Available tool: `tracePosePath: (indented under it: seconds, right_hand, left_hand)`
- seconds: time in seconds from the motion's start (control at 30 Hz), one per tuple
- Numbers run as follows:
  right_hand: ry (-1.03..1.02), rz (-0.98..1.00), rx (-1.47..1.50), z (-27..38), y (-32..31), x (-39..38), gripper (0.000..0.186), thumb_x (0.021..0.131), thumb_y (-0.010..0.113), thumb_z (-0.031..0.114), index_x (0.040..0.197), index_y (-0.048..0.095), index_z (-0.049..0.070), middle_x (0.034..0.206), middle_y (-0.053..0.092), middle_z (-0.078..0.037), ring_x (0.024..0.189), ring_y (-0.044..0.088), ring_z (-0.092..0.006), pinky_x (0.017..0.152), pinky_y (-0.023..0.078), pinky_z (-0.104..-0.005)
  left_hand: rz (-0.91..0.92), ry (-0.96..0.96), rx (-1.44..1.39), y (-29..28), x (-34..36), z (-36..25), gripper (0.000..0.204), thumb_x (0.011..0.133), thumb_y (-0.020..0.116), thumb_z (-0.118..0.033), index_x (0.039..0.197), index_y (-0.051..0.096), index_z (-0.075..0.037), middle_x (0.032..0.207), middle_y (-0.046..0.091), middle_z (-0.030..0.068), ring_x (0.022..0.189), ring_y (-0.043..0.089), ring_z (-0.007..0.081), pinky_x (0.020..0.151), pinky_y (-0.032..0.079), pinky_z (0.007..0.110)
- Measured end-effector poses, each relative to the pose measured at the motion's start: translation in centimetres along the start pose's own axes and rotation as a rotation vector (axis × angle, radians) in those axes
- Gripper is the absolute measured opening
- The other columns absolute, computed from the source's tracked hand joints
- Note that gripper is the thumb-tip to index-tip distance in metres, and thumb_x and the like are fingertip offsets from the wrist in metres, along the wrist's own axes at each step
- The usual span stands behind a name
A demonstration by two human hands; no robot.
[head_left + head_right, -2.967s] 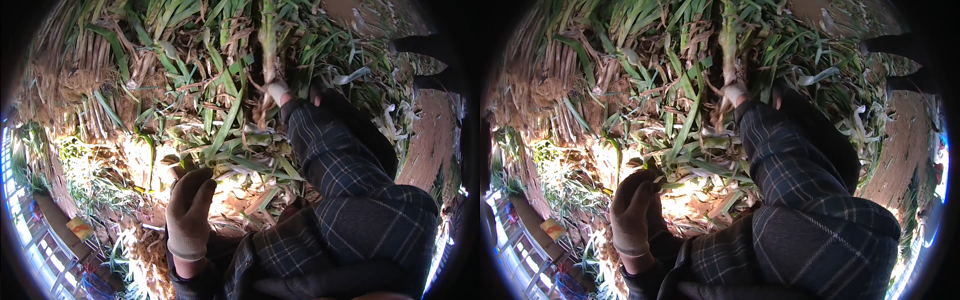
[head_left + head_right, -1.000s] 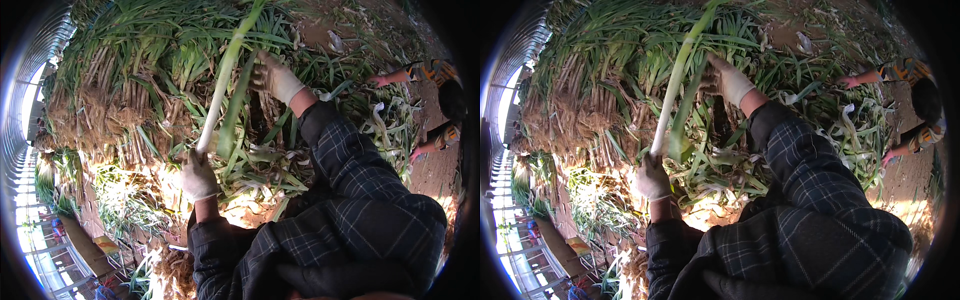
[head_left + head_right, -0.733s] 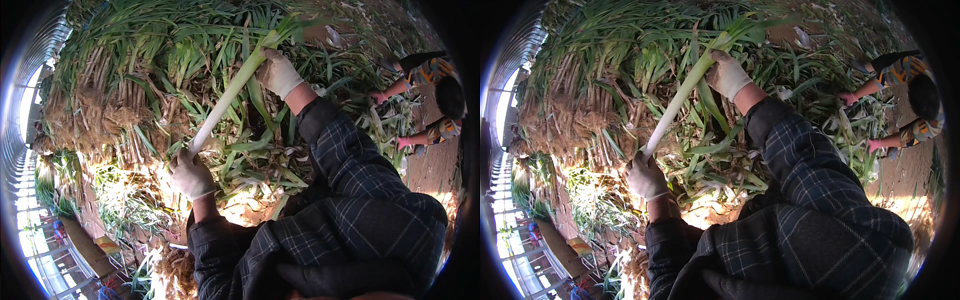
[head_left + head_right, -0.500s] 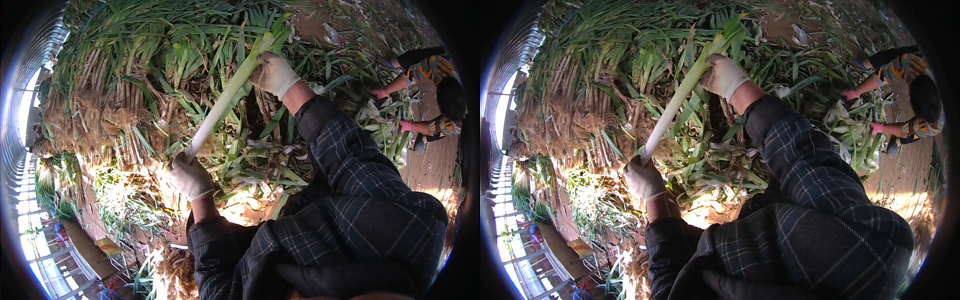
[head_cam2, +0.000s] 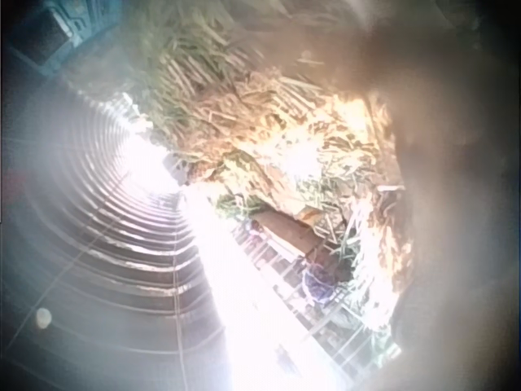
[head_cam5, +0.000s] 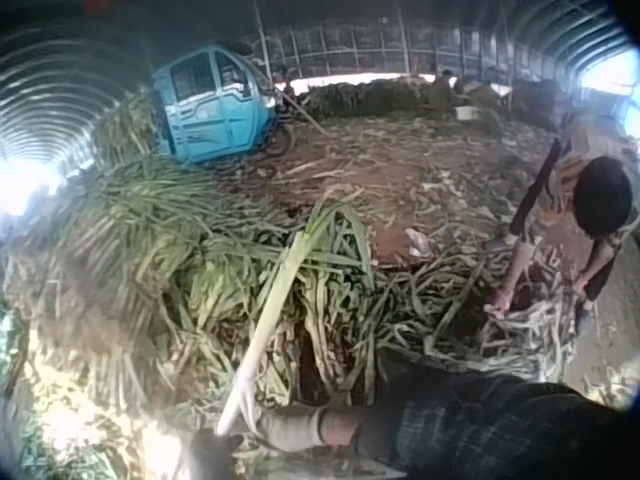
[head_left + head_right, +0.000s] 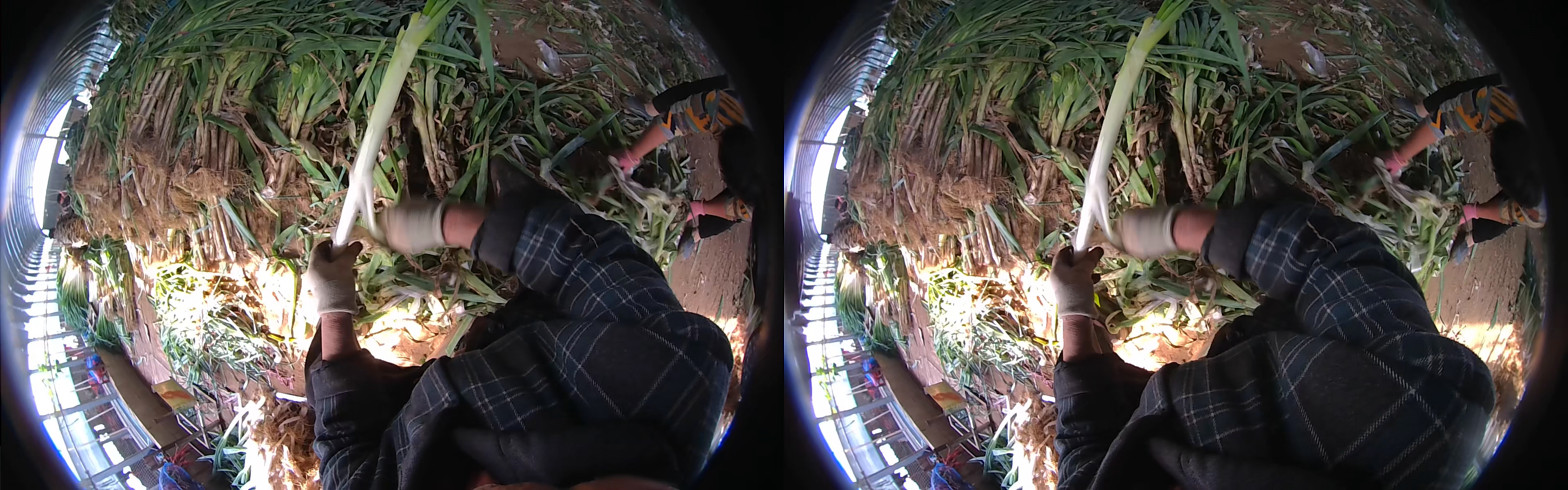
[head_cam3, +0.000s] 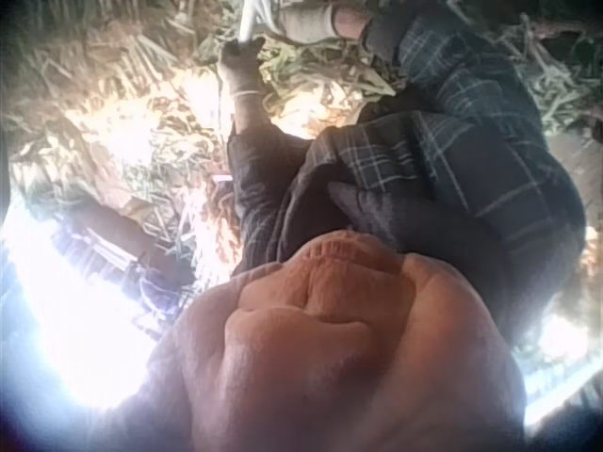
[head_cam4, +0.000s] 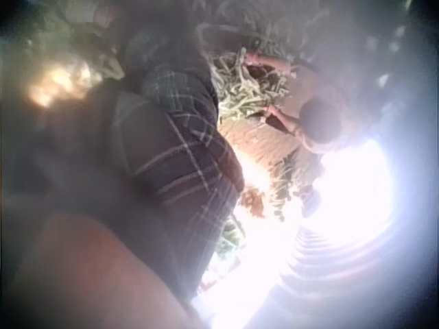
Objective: The person repeatedly pulls off outer leaves from harvested leek stalks and drops the cleaned stalks onto a growing pile. The work is performed by hand with gloves in a covered outdoor area with a metal arched roof.
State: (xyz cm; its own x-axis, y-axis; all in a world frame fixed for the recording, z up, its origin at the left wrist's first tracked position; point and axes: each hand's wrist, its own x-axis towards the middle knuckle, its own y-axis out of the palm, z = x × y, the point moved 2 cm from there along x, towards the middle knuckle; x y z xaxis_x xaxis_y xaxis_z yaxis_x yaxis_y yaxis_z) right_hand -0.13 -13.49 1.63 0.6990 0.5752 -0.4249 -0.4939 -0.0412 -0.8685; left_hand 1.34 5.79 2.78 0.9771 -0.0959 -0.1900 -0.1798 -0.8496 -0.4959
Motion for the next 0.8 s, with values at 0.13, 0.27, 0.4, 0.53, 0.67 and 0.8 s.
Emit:
tracePosePath:
  seconds: [0.13, 0.27, 0.4, 0.53, 0.67, 0.8]
  right_hand:
    - [0.105, 0.414, 0.009, -0.2, 0.8, -0.6, 0.041, 0.095, 0.049, 0.014, 0.135, 0.051, 0.007, 0.125, 0.06, -0.016, 0.114, 0.059, -0.0249, 0.101, 0.047, -0.0366]
    - [0.555, -0.025, 0.31, -5.8, -3.7, -3.2, 0.036, 0.086, 0.057, 0.008, 0.121, 0.059, 0.0, 0.101, 0.07, -0.015, 0.089, 0.068, -0.0311, 0.081, 0.055, -0.0421]
    - [0.1, -1.363, 2.253, -10.0, -6.2, -5.1, 0.034, 0.098, 0.054, 0.033, 0.116, 0.057, 0.005, 0.097, 0.063, -0.013, 0.085, 0.064, -0.0285, 0.082, 0.057, -0.0463]
    - [-0.216, -1.397, 2.578, -10.6, -6.0, -4.1, 0.036, 0.098, 0.052, 0.039, 0.113, 0.055, 0.006, 0.101, 0.064, -0.016, 0.1, 0.062, -0.0327, 0.092, 0.051, -0.0531]
    - [0.278, -1.44, 2.56, -11.5, -4.7, -4.3, 0.027, 0.098, 0.046, 0.033, 0.098, 0.059, 0.009, 0.075, 0.054, -0.004, 0.062, 0.051, -0.0217, 0.061, 0.044, -0.0385]
    - [-0.034, -1.054, 2.439, -11.0, -4.4, -4.4, 0.021, 0.097, 0.05, 0.028, 0.099, 0.059, 0.009, 0.073, 0.054, 0.0, 0.055, 0.047, -0.0153, 0.053, 0.04, -0.0323]
  left_hand:
    - [0.182, -0.154, -0.243, 0.5, -0.1, -0.5, 0.026, 0.079, 0.079, -0.018, 0.091, 0.063, 0.0, 0.074, 0.059, -0.0019, 0.063, 0.049, 0.0076, 0.058, 0.042, 0.025]
    - [0.293, -0.181, -0.361, 0.7, -1.0, -1.6, 0.022, 0.081, 0.077, -0.017, 0.09, 0.063, -0.002, 0.07, 0.056, -0.0041, 0.058, 0.045, 0.0034, 0.052, 0.039, 0.021]
    - [0.325, -0.183, -0.253, 1.8, -1.5, -1.8, 0.025, 0.085, 0.076, -0.021, 0.095, 0.065, -0.001, 0.07, 0.056, -0.0039, 0.057, 0.045, 0.0035, 0.051, 0.039, 0.021]
    - [0.187, 0.104, 0.321, 3.8, -2.5, -1.7, 0.032, 0.088, 0.071, -0.037, 0.091, 0.062, -0.007, 0.072, 0.066, 0.0121, 0.06, 0.065, 0.0278, 0.054, 0.048, 0.039]
    - [0.321, 0.131, 0.579, 5.1, -3.5, -1.4, 0.042, 0.088, 0.066, -0.048, 0.094, 0.061, -0.007, 0.077, 0.068, 0.0185, 0.072, 0.067, 0.0387, 0.064, 0.051, 0.046]
    - [0.686, 0.063, 0.08, 4.0, -3.4, -1.3, 0.045, 0.093, 0.064, -0.043, 0.088, 0.062, 0.002, 0.07, 0.065, 0.0102, 0.058, 0.059, 0.0172, 0.057, 0.049, 0.032]
